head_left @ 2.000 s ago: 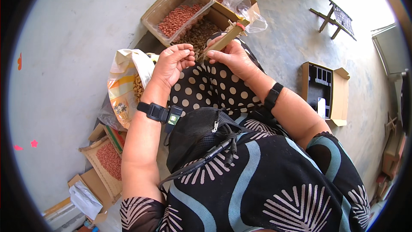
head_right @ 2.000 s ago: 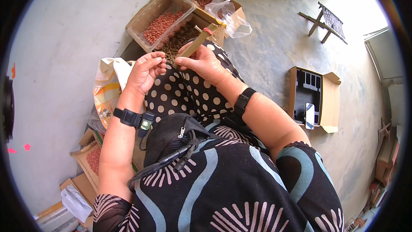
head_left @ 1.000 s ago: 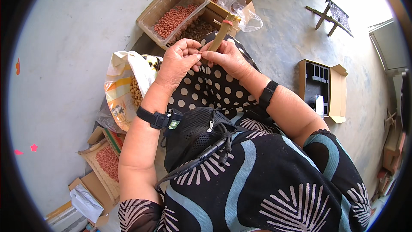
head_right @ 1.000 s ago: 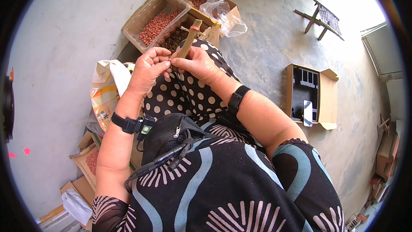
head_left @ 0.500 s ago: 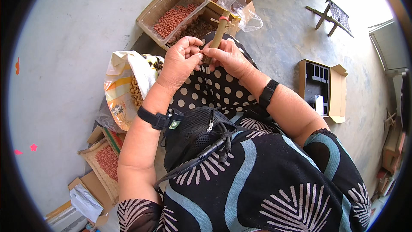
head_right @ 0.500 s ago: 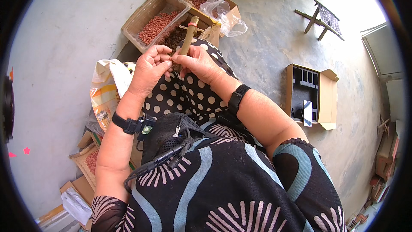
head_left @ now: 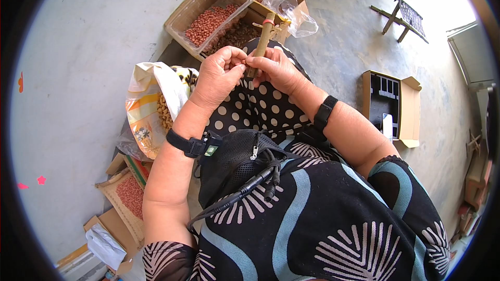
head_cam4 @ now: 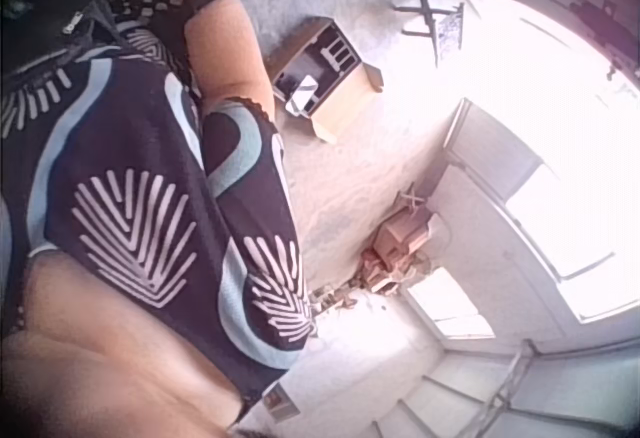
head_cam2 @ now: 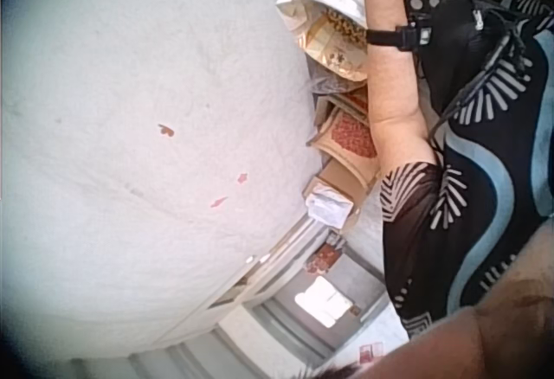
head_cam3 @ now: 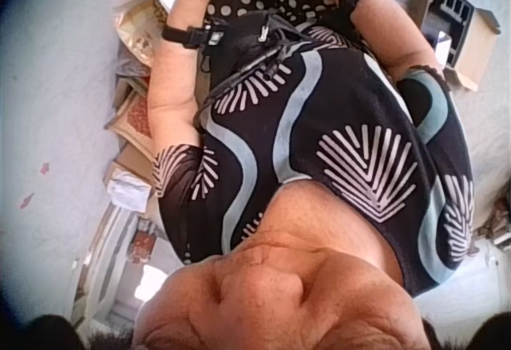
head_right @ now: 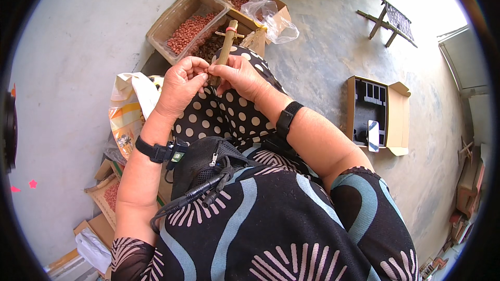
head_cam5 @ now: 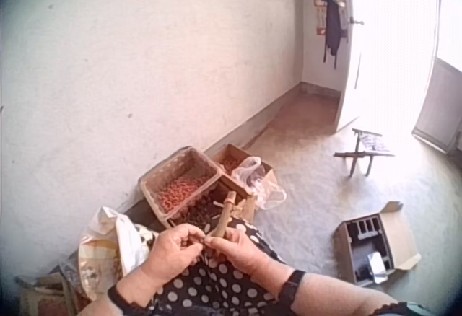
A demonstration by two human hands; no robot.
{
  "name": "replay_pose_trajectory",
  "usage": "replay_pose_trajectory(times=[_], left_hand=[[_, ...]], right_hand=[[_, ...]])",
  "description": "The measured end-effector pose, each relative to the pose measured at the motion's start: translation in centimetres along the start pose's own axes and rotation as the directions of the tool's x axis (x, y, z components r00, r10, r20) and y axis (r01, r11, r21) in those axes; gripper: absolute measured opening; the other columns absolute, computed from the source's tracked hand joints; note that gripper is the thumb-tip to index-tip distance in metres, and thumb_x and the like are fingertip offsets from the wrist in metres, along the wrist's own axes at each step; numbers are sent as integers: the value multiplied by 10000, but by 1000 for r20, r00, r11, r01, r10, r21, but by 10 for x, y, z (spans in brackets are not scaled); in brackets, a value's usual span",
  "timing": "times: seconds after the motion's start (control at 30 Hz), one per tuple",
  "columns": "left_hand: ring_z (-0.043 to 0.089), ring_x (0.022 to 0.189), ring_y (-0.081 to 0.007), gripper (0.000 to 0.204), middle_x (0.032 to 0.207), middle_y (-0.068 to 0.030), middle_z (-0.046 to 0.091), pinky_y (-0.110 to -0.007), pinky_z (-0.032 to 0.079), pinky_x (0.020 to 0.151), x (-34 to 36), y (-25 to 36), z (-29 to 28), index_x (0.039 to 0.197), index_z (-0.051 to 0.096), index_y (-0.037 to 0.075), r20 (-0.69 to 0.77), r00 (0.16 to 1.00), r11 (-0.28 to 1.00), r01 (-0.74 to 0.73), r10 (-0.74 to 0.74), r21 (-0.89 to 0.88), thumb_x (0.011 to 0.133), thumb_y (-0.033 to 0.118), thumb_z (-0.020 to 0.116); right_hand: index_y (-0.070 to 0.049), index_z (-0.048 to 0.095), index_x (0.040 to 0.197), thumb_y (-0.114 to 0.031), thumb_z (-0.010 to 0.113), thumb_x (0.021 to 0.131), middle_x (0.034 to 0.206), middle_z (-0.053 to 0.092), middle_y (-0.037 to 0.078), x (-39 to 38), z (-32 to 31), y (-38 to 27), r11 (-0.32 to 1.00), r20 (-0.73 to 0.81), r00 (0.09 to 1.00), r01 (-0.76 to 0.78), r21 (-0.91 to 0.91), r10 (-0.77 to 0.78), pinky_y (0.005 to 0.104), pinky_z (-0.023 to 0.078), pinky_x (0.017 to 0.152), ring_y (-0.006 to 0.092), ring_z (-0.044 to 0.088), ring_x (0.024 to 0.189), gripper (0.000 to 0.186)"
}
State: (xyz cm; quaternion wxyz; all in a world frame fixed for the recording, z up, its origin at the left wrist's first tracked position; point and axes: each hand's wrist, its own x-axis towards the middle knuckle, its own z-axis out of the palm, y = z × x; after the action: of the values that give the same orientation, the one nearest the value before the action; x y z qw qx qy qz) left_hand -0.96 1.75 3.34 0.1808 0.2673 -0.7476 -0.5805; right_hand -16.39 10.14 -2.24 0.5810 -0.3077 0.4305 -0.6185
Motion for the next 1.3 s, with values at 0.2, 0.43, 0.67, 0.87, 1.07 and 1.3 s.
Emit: replay_pose_trajectory(times=[0.2,0.43,0.67,0.87,1.07,1.3], left_hand=[[580,728,-40,236,853,-22,643,-180,478,635,1,-4,3,1065,560,-2,-63,997,998,-43,46,44,841,-73,568],[584,754,-45,259,855,-38,657,-185,476,674,0,-7,6,1074,536,-17,-78,993,962,-63,87,264,824,-80,560],[566,650,-43,218,732,-36,639,-203,472,604,2,-4,10,1032,529,-6,-131,988,993,-68,81,101,829,-46,598],[559,642,-38,207,739,-29,638,-195,465,594,-1,1,14,1023,528,-7,-145,988,995,-32,45,93,833,-45,601],[528,610,-33,182,735,3,608,-179,431,530,-2,6,12,1021,535,5,-107,991,996,79,-83,-45,844,-20,571],[482,612,-24,209,725,22,574,-172,401,563,-1,2,4,1009,541,3,-64,998,991,-8,16,135,801,-12,542]], right_hand=[[1,620,916,-245,695,831,757,591,32,2,2,1,999,21,1000,-8,33,7,256,535,525,98,565,581,271],[9,624,935,-245,720,821,758,594,31,-3,8,-9,995,-4,999,-36,-96,36,242,535,534,92,557,581,295],[-1,627,916,-218,706,813,755,600,31,1,5,-1,1000,-24,1000,3,26,-2,241,529,521,92,554,570,253],[-13,630,909,-211,705,808,743,608,32,1,6,-1,998,-51,999,5,60,-2,245,527,517,90,554,572,234],[-24,635,914,-207,706,813,764,623,32,2,5,0,991,-46,999,1,131,5,241,523,524,92,565,586,221],[-21,639,913,-206,721,808,761,618,28,1,5,-2,999,1,1000,-32,-10,32,225,505,552,95,574,610,228]])
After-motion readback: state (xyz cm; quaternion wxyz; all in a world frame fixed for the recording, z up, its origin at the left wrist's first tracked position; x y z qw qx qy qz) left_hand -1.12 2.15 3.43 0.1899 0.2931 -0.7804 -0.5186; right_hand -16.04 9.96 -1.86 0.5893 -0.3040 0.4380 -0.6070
